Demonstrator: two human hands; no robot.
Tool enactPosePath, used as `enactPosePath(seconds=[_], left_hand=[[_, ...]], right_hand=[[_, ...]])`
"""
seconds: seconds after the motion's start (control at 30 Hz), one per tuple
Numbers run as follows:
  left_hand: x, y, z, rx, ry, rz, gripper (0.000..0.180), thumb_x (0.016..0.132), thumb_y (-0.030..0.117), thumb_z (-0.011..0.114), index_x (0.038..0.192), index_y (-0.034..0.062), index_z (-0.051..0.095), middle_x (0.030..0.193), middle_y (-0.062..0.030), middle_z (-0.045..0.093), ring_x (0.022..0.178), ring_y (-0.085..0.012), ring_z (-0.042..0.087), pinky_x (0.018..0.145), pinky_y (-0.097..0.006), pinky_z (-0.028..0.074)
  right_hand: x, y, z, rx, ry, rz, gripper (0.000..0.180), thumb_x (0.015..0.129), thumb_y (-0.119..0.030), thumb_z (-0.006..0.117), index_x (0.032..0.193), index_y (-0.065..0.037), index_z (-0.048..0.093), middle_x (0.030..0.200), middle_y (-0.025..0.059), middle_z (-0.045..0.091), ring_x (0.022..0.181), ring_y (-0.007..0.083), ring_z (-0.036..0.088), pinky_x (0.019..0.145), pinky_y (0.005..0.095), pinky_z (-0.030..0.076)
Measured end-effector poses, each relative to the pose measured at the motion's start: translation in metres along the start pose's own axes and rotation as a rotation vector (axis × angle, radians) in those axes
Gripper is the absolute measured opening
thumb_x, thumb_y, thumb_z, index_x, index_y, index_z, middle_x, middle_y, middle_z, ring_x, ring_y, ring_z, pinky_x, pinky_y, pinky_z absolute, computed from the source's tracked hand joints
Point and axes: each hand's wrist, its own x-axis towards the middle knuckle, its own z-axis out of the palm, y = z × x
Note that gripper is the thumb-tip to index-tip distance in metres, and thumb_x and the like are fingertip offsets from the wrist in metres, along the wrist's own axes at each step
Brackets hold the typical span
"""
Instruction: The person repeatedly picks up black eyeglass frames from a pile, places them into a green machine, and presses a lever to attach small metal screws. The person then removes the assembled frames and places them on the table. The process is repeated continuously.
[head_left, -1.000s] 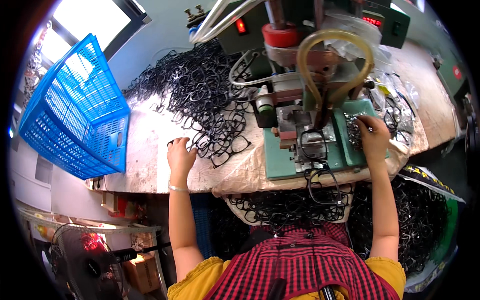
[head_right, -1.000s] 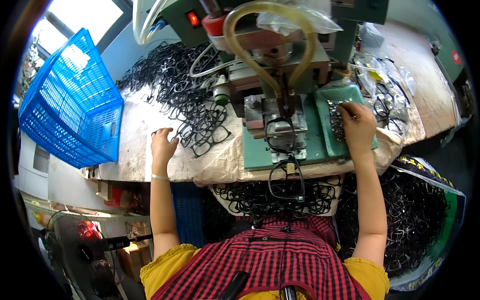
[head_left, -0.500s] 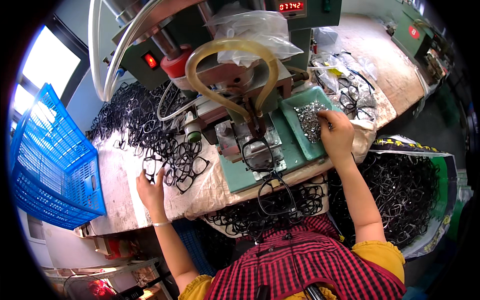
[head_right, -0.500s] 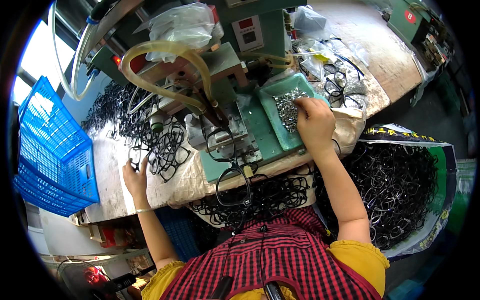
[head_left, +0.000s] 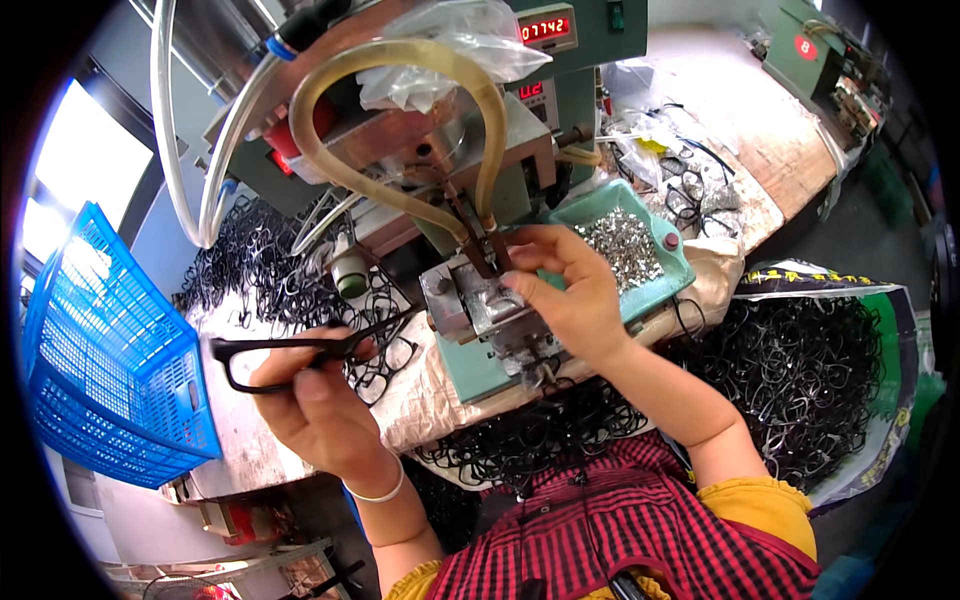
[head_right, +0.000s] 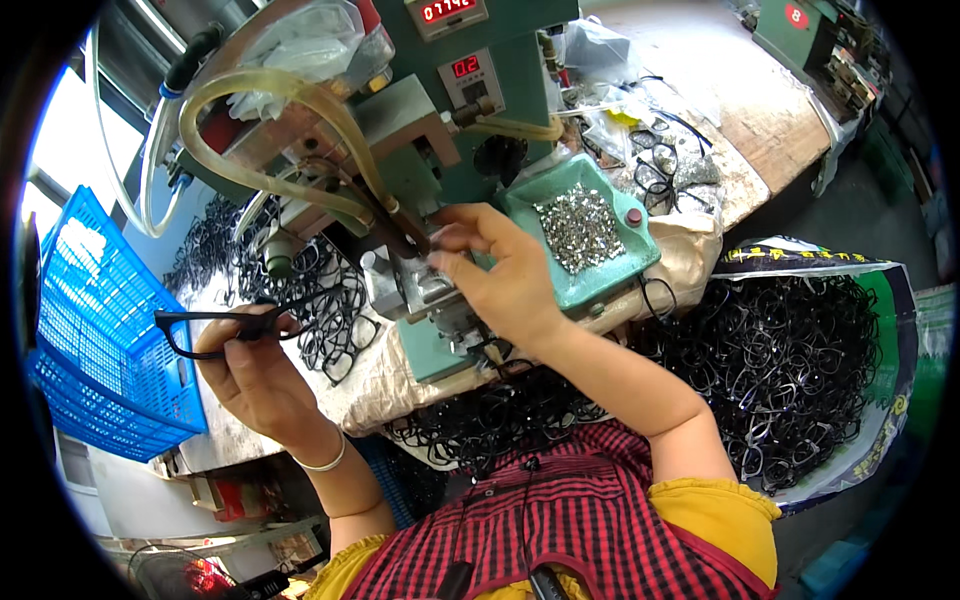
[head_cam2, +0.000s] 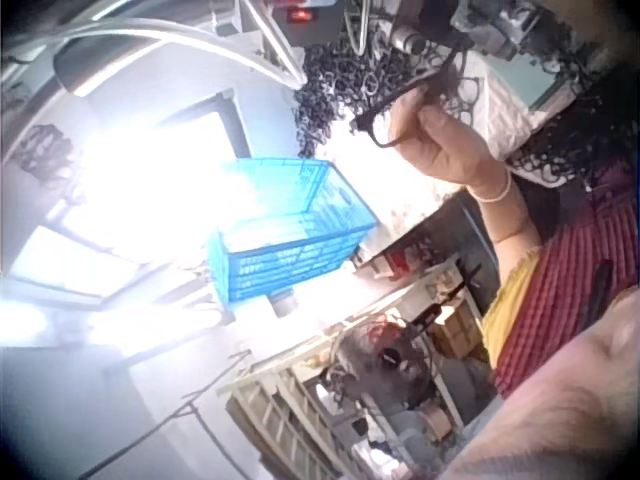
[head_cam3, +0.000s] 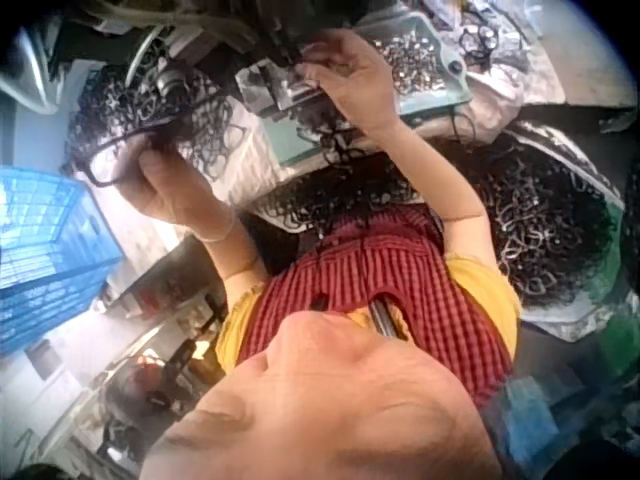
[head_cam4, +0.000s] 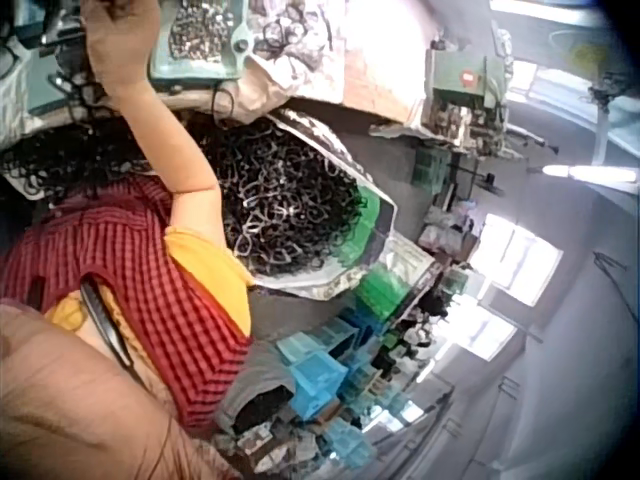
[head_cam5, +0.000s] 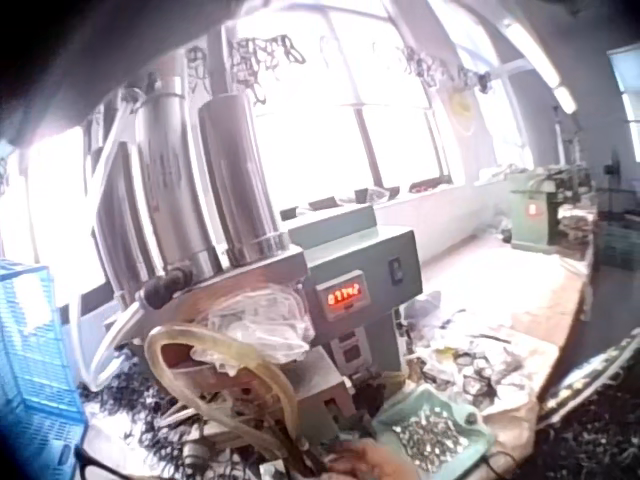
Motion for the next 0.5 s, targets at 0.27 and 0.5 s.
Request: enactPosePath(seconds=[0.27, 0.5], left_hand=[[0.016, -0.005, 0.023, 0.141, 0.001, 0.016, 0.02, 0.103, 0.011, 0.055, 0.11, -0.0058, 0.062, 0.089, -0.0166, 0.068, 0.075, -0.0241, 0.07, 0.07, -0.035, 0.061], [-0.026, -0.003, 0.03, 0.294, -0.707, 0.409, 0.007, 0.086, 0.003, 0.069, 0.093, 0.0054, 0.071, 0.104, -0.0117, 0.074, 0.083, -0.026, 0.071, 0.091, -0.047, 0.058]], right_hand=[[-0.005, -0.029, 0.006, 0.119, -0.044, 0.191, 0.052, 0.086, 0.0, 0.067, 0.135, 0.002, 0.049, 0.106, 0.0122, 0.071, 0.106, 0.0164, 0.065, 0.096, 0.0309, 0.048], [0.007, -0.013, -0.051, -0.648, -0.211, -0.144, 0.04, 0.084, -0.011, 0.07, 0.123, -0.004, 0.065, 0.132, 0.0185, 0.062, 0.119, 0.037, 0.062, 0.103, 0.0439, 0.047]])
